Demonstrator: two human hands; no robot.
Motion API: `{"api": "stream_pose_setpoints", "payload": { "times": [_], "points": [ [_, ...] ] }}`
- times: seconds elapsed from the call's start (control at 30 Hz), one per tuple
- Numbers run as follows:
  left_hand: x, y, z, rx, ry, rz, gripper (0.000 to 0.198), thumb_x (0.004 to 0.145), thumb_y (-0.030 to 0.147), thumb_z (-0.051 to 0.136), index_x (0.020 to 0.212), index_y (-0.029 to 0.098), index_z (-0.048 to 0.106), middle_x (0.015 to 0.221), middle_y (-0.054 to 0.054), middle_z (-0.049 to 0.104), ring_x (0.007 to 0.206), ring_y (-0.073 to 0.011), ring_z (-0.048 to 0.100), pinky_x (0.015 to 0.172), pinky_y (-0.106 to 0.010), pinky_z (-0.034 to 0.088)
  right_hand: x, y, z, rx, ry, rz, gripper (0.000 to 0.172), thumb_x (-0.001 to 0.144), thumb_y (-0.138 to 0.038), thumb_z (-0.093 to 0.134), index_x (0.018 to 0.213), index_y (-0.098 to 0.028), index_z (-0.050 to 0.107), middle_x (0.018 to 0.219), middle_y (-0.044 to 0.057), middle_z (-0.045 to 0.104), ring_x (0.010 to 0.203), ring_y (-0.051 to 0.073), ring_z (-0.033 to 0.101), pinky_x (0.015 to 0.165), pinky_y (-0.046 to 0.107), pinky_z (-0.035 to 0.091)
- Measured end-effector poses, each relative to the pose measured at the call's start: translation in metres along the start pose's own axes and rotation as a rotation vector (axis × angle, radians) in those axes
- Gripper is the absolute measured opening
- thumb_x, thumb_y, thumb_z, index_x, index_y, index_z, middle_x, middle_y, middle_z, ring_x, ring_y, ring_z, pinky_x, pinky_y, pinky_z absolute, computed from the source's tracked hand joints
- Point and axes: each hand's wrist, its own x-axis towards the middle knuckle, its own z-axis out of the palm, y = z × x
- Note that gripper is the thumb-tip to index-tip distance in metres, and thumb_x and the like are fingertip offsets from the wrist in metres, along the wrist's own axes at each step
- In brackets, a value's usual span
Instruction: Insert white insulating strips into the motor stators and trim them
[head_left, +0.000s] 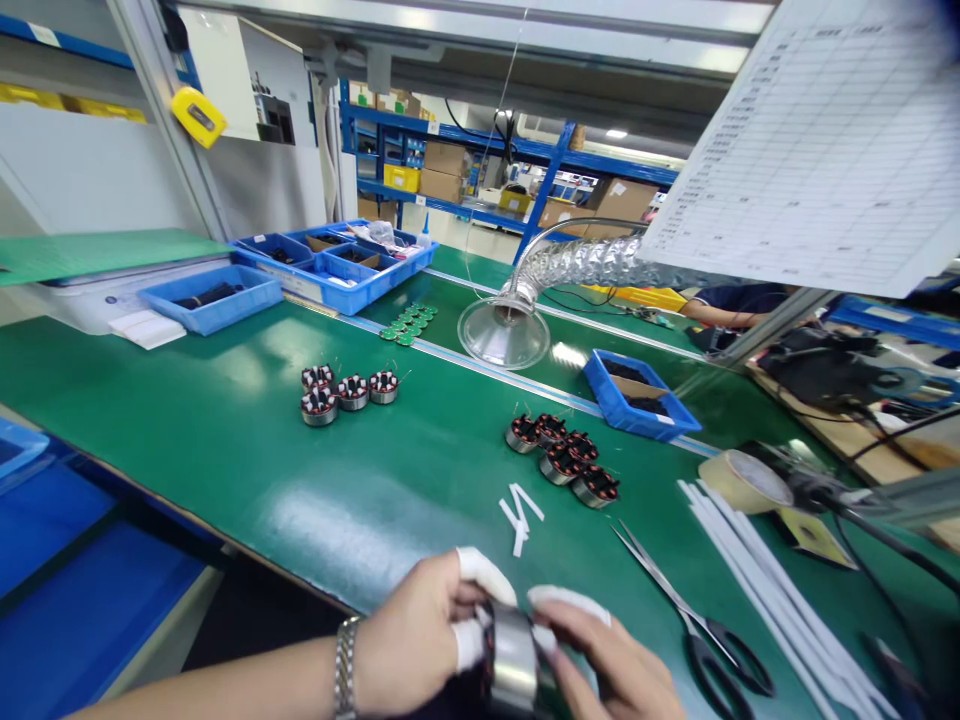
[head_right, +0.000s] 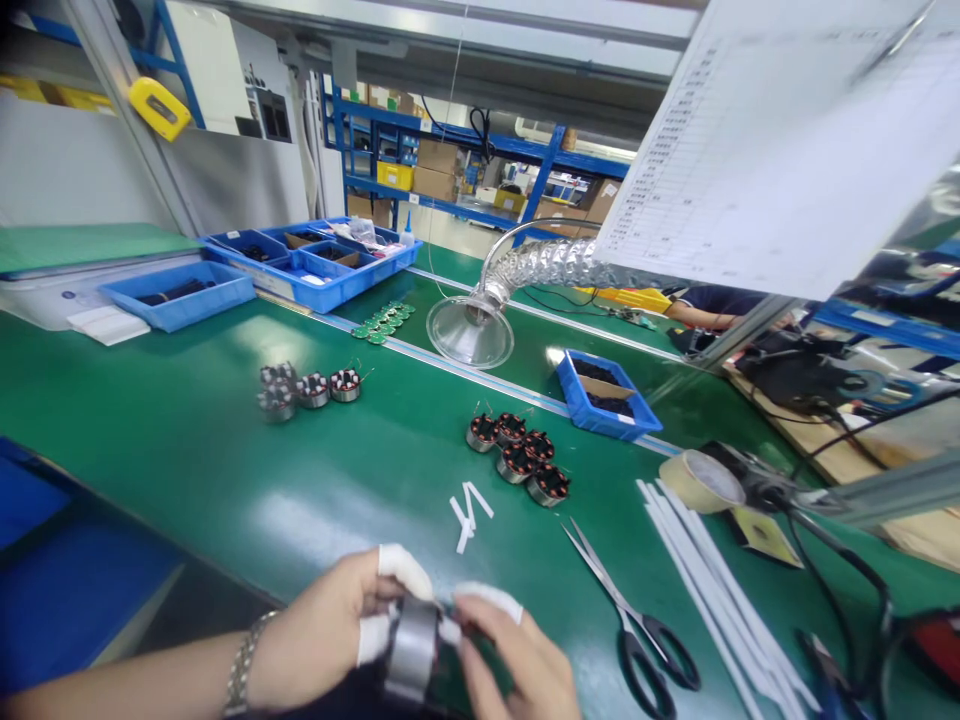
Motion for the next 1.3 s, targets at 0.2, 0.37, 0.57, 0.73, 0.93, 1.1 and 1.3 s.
{"api": "stream_pose_setpoints", "payload": {
  "times": [0.2,0.37,0.57,0.73,0.93,1.1,1.3],
  "points": [
    [0.002,0.014,-0.029,-0.260,0.280,-0.062,0.028,0.071,0.012,0.054,0.097,0.019,0.048,0.087,-0.004,0.065,0.070,-0.0171,0.065,0.053,-0.022,0.046,0.024,0.029,0.012,-0.195,-0.090,0.108,0.025,0.085,-0.020,0.041,0.092,-0.016,0.064,0.078,0.008,0.067,0.070,0.017,0.064,0.063,0.026,0.053],
    [0.001,0.013,-0.030,-0.330,0.249,-0.061,0.033,0.073,0.011,0.055,0.104,0.017,0.045,0.094,-0.009,0.065,0.077,-0.0199,0.066,0.066,-0.028,0.049,0.042,0.025,0.032,-0.234,-0.202,0.079,0.036,0.078,-0.004,0.040,0.102,-0.020,0.062,0.088,0.008,0.063,0.079,0.017,0.061,0.068,0.027,0.051],
    [0.000,0.008,-0.028,-0.349,0.234,-0.105,0.034,0.073,0.012,0.057,0.105,0.016,0.046,0.089,-0.009,0.066,0.074,-0.0194,0.066,0.065,-0.028,0.050,0.034,0.032,0.020,-0.305,-0.238,0.087,0.025,0.081,-0.010,0.042,0.085,-0.020,0.064,0.084,0.007,0.062,0.075,0.017,0.061,0.066,0.026,0.050],
    [0.002,0.009,-0.030,-0.293,0.215,-0.132,0.028,0.073,0.015,0.057,0.100,0.015,0.049,0.085,-0.007,0.066,0.066,-0.0167,0.066,0.053,-0.020,0.047,0.014,0.058,-0.006,-0.387,-0.190,0.150,0.026,0.084,-0.018,0.038,0.087,-0.017,0.064,0.074,0.008,0.063,0.065,0.018,0.061,0.059,0.029,0.050],
    [0.006,0.008,-0.021,-0.337,0.202,-0.132,0.032,0.073,0.013,0.058,0.103,0.016,0.046,0.088,-0.008,0.066,0.074,-0.0190,0.066,0.063,-0.023,0.049,0.028,0.042,0.006,-0.410,-0.144,0.220,0.019,0.080,-0.019,0.046,0.090,-0.019,0.063,0.083,0.008,0.061,0.077,0.019,0.058,0.069,0.030,0.048],
    [0.003,0.007,-0.017,-0.351,0.202,-0.139,0.034,0.072,0.011,0.059,0.102,0.017,0.046,0.087,-0.007,0.066,0.074,-0.0194,0.067,0.063,-0.023,0.050,0.045,0.029,0.031,-0.378,-0.114,0.305,0.016,0.076,-0.012,0.045,0.071,-0.016,0.060,0.071,0.008,0.058,0.064,0.020,0.057,0.057,0.030,0.046],
    [0.002,0.005,-0.018,-0.341,0.174,-0.164,0.030,0.070,0.012,0.061,0.099,0.016,0.051,0.078,-0.005,0.066,0.061,-0.0139,0.065,0.047,-0.016,0.047,0.045,0.011,0.002,-0.174,-0.048,0.275,0.014,0.077,-0.013,0.045,0.069,-0.019,0.055,0.064,0.001,0.057,0.059,0.012,0.055,0.058,0.022,0.044]
  ]
}}
